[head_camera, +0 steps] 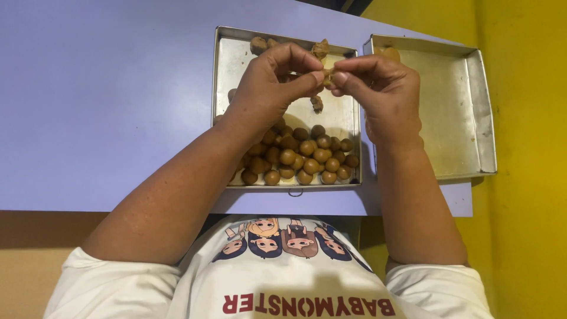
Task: Rolling small pieces of dough into balls and flattening them into cookie shapes on a baking tray.
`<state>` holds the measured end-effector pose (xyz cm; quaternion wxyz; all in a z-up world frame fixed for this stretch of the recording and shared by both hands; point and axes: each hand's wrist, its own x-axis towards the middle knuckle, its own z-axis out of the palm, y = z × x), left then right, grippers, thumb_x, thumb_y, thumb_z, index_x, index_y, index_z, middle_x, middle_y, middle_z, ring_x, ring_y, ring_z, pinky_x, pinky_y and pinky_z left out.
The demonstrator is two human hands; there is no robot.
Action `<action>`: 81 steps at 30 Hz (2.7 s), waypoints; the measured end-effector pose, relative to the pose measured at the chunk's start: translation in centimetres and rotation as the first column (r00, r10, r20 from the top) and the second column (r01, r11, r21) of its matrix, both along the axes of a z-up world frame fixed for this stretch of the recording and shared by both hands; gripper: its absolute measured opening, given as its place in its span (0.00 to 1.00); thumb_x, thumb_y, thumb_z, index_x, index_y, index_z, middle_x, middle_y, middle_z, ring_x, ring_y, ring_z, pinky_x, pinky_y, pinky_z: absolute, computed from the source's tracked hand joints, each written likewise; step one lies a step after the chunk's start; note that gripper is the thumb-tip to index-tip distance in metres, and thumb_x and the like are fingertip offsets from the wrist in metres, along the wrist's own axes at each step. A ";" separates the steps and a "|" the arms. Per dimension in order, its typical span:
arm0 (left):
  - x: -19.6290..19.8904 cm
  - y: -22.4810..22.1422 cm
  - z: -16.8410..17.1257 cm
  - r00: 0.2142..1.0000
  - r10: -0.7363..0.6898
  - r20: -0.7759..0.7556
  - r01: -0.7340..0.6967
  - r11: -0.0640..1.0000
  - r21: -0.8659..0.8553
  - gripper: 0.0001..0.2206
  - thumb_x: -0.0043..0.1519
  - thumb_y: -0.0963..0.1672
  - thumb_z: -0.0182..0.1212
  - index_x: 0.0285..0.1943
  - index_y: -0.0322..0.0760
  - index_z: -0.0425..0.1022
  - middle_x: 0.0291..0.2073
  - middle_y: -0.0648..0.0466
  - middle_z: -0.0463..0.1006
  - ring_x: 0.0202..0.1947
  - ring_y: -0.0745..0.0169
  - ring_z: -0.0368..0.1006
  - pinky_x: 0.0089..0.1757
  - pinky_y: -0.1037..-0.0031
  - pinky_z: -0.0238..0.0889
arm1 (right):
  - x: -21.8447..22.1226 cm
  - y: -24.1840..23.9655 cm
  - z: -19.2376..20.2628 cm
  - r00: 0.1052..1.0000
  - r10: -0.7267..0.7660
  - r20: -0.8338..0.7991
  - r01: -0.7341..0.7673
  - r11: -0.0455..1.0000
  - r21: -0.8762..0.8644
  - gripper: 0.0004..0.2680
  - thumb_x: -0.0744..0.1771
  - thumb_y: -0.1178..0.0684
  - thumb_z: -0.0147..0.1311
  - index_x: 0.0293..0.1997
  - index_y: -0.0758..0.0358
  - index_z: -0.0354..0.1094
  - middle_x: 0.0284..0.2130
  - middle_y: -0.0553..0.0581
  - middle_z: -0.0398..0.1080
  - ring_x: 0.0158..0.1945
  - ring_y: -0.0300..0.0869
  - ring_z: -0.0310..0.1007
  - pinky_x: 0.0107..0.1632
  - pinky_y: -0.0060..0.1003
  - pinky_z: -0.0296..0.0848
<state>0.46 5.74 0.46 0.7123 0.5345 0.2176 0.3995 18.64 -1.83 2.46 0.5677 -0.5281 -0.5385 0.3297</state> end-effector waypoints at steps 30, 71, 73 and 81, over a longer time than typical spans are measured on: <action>-0.2 -0.3 -0.1 0.990 -0.132 0.057 0.136 0.987 -0.081 0.12 0.64 0.47 0.61 0.52 0.37 0.75 0.44 0.53 0.81 0.46 0.65 0.79 0.51 0.75 0.78 | -1.4 -1.4 1.0 0.628 -0.213 0.749 -0.191 0.890 0.413 0.06 0.70 0.69 0.61 0.52 0.74 0.74 0.44 0.67 0.75 0.46 0.54 0.78 0.51 0.43 0.79; -0.7 -0.3 0.0 0.980 -0.194 0.043 0.199 0.958 -0.207 0.16 0.62 0.48 0.63 0.56 0.41 0.71 0.40 0.52 0.81 0.40 0.61 0.80 0.49 0.71 0.75 | -2.6 -2.8 0.8 0.598 -0.155 0.786 -0.241 0.901 0.361 0.16 0.72 0.72 0.57 0.67 0.70 0.62 0.62 0.70 0.67 0.66 0.60 0.73 0.67 0.48 0.79; -1.0 -0.6 0.9 0.975 -0.220 -0.008 0.216 0.964 -0.154 0.16 0.62 0.50 0.62 0.55 0.45 0.72 0.42 0.53 0.82 0.43 0.62 0.80 0.50 0.70 0.73 | -3.2 -3.2 1.4 0.607 -0.216 0.765 -0.251 0.861 0.443 0.13 0.69 0.73 0.61 0.60 0.76 0.67 0.55 0.74 0.73 0.59 0.60 0.79 0.62 0.47 0.82; -0.1 -3.1 1.3 0.767 -0.214 0.605 0.472 0.827 -0.305 0.31 0.68 0.60 0.43 0.68 0.38 0.72 0.67 0.36 0.70 0.70 0.41 0.63 0.69 0.51 0.44 | -6.7 -4.1 -2.2 0.647 -0.084 0.758 -0.345 0.854 0.389 0.12 0.74 0.67 0.46 0.68 0.77 0.59 0.67 0.75 0.58 0.72 0.65 0.64 0.77 0.58 0.65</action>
